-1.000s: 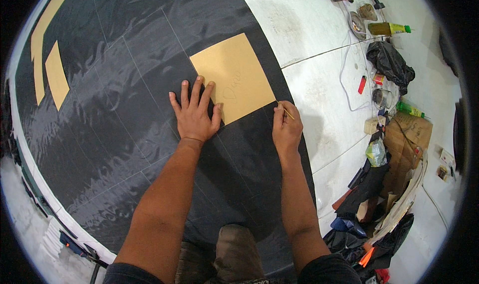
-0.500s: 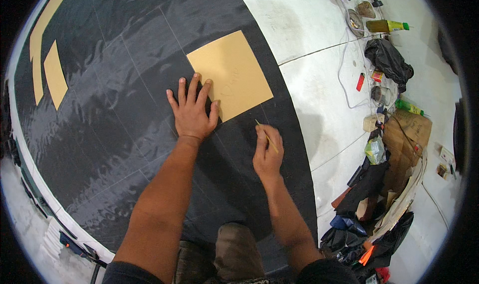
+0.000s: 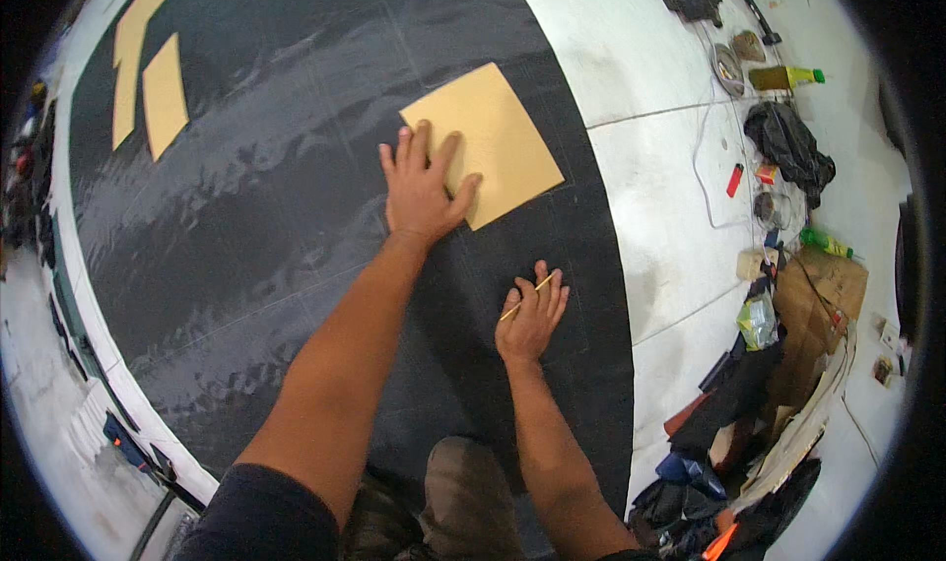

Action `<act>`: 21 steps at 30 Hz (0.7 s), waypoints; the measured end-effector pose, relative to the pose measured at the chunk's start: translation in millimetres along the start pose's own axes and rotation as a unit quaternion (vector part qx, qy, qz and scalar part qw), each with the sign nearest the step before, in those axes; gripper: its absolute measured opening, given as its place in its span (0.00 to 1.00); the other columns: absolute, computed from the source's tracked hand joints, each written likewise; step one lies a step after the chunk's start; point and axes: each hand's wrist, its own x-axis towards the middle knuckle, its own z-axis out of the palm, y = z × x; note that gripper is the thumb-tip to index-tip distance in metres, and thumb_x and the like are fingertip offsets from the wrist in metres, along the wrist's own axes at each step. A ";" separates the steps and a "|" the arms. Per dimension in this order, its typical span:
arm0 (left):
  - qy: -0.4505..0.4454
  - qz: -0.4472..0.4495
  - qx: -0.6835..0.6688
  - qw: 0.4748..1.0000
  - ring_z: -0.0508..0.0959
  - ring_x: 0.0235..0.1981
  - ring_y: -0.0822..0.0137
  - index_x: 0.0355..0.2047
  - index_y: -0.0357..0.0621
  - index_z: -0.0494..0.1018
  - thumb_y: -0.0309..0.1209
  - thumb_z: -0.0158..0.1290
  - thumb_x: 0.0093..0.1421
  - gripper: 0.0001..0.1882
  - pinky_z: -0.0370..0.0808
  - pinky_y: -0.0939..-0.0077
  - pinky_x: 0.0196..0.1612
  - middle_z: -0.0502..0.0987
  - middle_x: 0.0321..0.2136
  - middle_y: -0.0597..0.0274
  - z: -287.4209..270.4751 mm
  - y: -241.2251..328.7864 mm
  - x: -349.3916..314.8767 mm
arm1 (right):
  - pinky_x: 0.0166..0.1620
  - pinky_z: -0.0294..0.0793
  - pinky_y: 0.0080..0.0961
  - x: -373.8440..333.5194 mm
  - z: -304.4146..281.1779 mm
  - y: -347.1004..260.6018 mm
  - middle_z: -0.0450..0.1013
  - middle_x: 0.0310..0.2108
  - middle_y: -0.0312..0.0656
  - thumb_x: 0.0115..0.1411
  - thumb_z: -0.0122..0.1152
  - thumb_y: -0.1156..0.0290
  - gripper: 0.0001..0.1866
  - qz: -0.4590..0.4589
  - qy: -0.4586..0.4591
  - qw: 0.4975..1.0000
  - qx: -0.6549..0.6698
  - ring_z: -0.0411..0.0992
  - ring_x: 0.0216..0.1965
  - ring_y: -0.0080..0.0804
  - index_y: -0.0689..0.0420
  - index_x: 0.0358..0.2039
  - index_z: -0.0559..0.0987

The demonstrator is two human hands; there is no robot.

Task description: The person kneels on a large black sheet and uses a pencil to mark the edges of several small yellow square pieces placed on the sheet. The person repeatedly positions each square, traces its outline, and moves to the next piece.

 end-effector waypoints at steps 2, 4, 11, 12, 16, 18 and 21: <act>-0.018 0.007 -0.001 1.000 0.54 0.71 0.34 0.65 0.60 0.69 0.56 0.58 0.59 0.36 0.43 0.27 0.69 0.58 0.69 0.41 -0.4 -11.3 -4.0 | 0.73 0.41 0.62 5.8 6.5 -3.0 0.62 0.69 0.51 0.65 0.56 0.69 0.13 -0.009 -0.017 0.999 -0.027 0.50 0.73 0.59 0.56 0.49 0.75; -0.047 0.000 0.019 0.999 0.52 0.72 0.35 0.65 0.59 0.69 0.56 0.56 0.60 0.35 0.42 0.27 0.70 0.59 0.69 0.42 -10.2 -9.9 -12.9 | 0.73 0.42 0.61 3.3 13.2 4.1 0.62 0.69 0.51 0.68 0.53 0.68 0.13 -0.030 0.027 0.999 -0.024 0.50 0.73 0.59 0.57 0.50 0.74; -0.179 -0.021 0.093 0.979 0.52 0.73 0.39 0.67 0.53 0.67 0.61 0.54 0.59 0.40 0.40 0.29 0.71 0.59 0.69 0.42 -108.3 -96.3 -149.6 | 0.74 0.42 0.56 7.3 5.4 13.5 0.60 0.70 0.50 0.75 0.41 0.63 0.18 -0.017 0.047 0.996 -0.070 0.50 0.74 0.54 0.61 0.53 0.73; -0.123 -0.074 0.133 0.981 0.53 0.73 0.40 0.67 0.53 0.66 0.61 0.53 0.60 0.41 0.41 0.28 0.70 0.59 0.69 0.41 -131.1 -136.0 -160.8 | 0.75 0.41 0.54 8.3 4.3 7.5 0.59 0.70 0.50 0.76 0.37 0.61 0.20 -0.018 0.042 0.996 -0.076 0.49 0.74 0.53 0.62 0.55 0.73; 0.224 -0.386 0.247 0.860 0.59 0.70 0.42 0.65 0.47 0.68 0.56 0.54 0.63 0.36 0.51 0.35 0.70 0.59 0.69 0.40 -250.0 -278.9 -183.8 | 0.73 0.44 0.57 12.5 17.0 -7.6 0.61 0.69 0.50 0.75 0.41 0.61 0.19 -0.049 0.073 0.995 -0.057 0.52 0.73 0.53 0.61 0.52 0.74; 0.257 -0.334 0.083 0.903 0.63 0.67 0.42 0.62 0.43 0.70 0.51 0.56 0.63 0.34 0.57 0.44 0.69 0.66 0.64 0.40 -275.3 -284.2 -206.4 | 0.67 0.57 0.53 19.4 16.4 6.4 0.68 0.62 0.56 0.71 0.48 0.65 0.16 -0.065 0.101 0.991 -0.063 0.62 0.66 0.56 0.65 0.49 0.74; 0.202 -0.303 0.062 0.929 0.74 0.56 0.45 0.52 0.38 0.76 0.44 0.61 0.61 0.26 0.70 0.55 0.60 0.78 0.52 0.46 -299.7 -248.5 -307.8 | 0.56 0.68 0.49 23.5 8.1 9.6 0.72 0.55 0.58 0.68 0.53 0.64 0.16 -0.104 0.105 0.988 -0.036 0.71 0.53 0.59 0.66 0.45 0.77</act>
